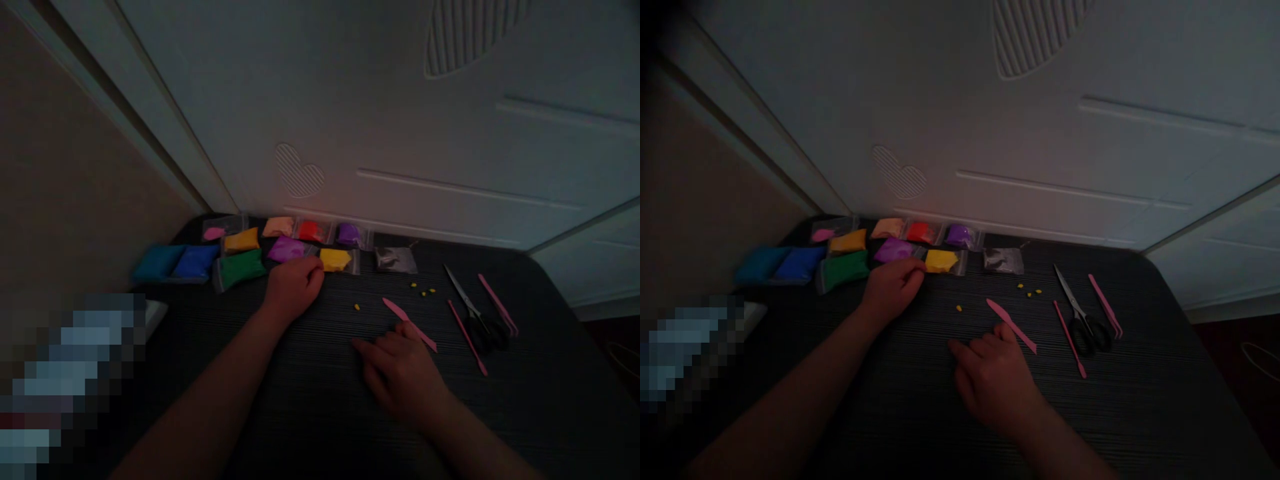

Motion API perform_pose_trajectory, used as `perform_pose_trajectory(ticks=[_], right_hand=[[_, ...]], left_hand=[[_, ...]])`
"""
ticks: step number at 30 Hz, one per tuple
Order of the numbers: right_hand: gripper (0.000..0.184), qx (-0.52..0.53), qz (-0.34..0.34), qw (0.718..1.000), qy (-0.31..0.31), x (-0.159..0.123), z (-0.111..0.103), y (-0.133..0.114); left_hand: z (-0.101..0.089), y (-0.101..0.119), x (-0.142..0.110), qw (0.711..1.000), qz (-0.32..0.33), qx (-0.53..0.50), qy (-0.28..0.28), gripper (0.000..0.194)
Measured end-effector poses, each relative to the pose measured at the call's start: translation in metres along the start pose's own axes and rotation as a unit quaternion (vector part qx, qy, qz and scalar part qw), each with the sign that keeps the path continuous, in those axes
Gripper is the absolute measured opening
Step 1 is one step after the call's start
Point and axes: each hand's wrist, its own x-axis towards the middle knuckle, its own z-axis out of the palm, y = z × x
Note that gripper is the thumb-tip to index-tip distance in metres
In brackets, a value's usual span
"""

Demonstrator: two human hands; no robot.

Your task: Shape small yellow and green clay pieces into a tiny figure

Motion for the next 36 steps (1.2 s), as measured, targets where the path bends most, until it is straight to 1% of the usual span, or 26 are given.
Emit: perform_pose_trajectory(ticks=[3, 8, 13, 20, 26, 29, 32, 36], right_hand=[[0.030, -0.006, 0.018, 1.000, 0.008, 0.0004, 0.0004, 0.0017], [0.031, 0.000, -0.009, 1.000, -0.009, -0.0005, 0.0015, 0.0005], [0.030, -0.007, 0.012, 1.000, -0.004, 0.0000, -0.0006, -0.0009], [0.029, 0.005, -0.006, 1.000, -0.010, 0.0001, -0.0016, -0.0025], [0.029, 0.003, 0.018, 1.000, 0.011, 0.0015, -0.0010, -0.0005], [0.029, 0.008, 0.006, 1.000, 0.019, 0.0000, 0.0002, -0.0007], [0.028, 0.011, -0.009, 1.000, 0.013, -0.0018, 0.0017, -0.0013], [0.028, 0.009, 0.002, 1.000, 0.012, -0.0014, 0.0029, 0.0000]], left_hand=[[-0.0004, -0.0001, 0.0000, 1.000, -0.001, -0.012, 0.001, 0.019], [-0.0016, 0.0000, 0.0003, 0.999, -0.014, -0.031, 0.012, 0.020], [-0.0015, -0.0009, 0.0001, 0.999, -0.024, -0.043, 0.018, 0.021], [-0.0027, -0.0020, -0.0003, 0.994, -0.052, -0.091, 0.039, 0.021], [-0.0039, -0.0032, 0.0011, 0.988, -0.075, -0.126, 0.058, 0.020], [-0.0032, -0.0042, 0.0016, 0.984, -0.083, -0.141, 0.070, 0.019], [-0.0018, -0.0052, 0.0022, 0.982, -0.086, -0.151, 0.075, 0.018], [-0.0008, -0.0056, 0.0028, 0.980, -0.089, -0.159, 0.081, 0.018]])
